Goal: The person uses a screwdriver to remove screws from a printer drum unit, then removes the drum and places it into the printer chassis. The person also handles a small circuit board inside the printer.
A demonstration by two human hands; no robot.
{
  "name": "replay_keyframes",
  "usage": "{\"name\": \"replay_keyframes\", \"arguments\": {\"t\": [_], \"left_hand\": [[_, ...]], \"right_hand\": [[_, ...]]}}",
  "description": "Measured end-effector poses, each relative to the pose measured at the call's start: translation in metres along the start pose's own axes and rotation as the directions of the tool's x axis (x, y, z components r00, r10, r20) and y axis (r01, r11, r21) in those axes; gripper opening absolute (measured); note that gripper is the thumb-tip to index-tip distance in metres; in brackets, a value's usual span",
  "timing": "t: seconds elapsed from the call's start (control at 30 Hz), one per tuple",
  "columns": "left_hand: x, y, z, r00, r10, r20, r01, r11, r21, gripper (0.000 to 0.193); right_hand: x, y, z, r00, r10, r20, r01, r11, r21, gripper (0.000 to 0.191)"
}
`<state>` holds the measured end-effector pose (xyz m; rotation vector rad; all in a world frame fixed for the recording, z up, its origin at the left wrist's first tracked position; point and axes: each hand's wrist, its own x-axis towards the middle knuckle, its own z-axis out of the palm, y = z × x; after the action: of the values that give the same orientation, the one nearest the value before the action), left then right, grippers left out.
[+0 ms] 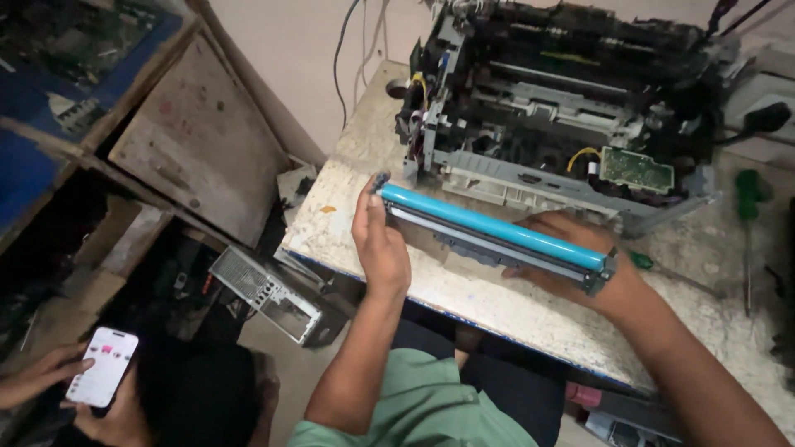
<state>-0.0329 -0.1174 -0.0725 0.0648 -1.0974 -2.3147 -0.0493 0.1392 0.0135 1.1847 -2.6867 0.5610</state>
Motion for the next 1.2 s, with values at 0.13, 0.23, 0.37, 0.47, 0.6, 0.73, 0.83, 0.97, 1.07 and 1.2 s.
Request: {"name": "replay_keyframes", "arguments": {"t": [0.13,0.23,0.37,0.47,0.6,0.73,0.83,0.97,1.07,1.2], "left_hand": [[-0.003,-0.001,0.001,0.999,0.007,0.046,-0.015,0.986,0.168,0.050],[-0.005,-0.002,0.000,0.992,-0.054,0.113,0.029,0.977,0.212,0.050],[-0.008,-0.005,0.001,0.962,-0.044,0.268,-0.010,0.980,0.196,0.049],[-0.015,-0.004,0.003,0.937,-0.102,0.335,-0.015,0.944,0.329,0.043],[-0.017,0.003,0.010,0.900,-0.075,0.428,-0.131,0.892,0.432,0.036],[-0.019,0.011,0.024,0.873,-0.098,0.477,-0.190,0.833,0.519,0.034],[-0.021,0.014,0.036,0.855,-0.148,0.497,-0.196,0.795,0.574,0.037],[-0.013,0.020,0.053,0.844,-0.158,0.513,-0.211,0.780,0.589,0.045],[0.018,0.040,0.060,0.670,0.152,0.726,-0.656,0.579,0.484,0.046],[0.069,0.063,0.085,0.610,0.286,0.739,-0.762,0.468,0.448,0.027]], "right_hand": [[-0.014,0.018,0.032,0.991,0.094,0.097,-0.123,0.922,0.366,0.054],[-0.029,0.039,0.055,0.963,0.237,0.124,-0.265,0.784,0.561,0.045],[-0.035,0.064,0.068,0.982,0.184,-0.043,-0.075,0.589,0.804,0.040],[-0.031,0.067,0.068,0.964,0.250,-0.095,-0.066,0.567,0.821,0.031],[-0.026,0.062,0.063,0.947,0.276,-0.162,-0.011,0.535,0.845,0.030],[-0.027,0.059,0.055,0.944,0.291,-0.154,0.035,0.377,0.926,0.033],[-0.030,0.061,0.054,0.931,0.317,-0.182,0.011,0.474,0.881,0.027],[-0.039,0.062,0.058,0.898,0.364,-0.247,0.029,0.511,0.859,0.016],[-0.046,0.060,0.062,0.881,0.369,-0.295,0.079,0.501,0.862,0.022],[-0.050,0.060,0.057,0.845,0.212,-0.491,0.311,0.554,0.773,0.033]]}}
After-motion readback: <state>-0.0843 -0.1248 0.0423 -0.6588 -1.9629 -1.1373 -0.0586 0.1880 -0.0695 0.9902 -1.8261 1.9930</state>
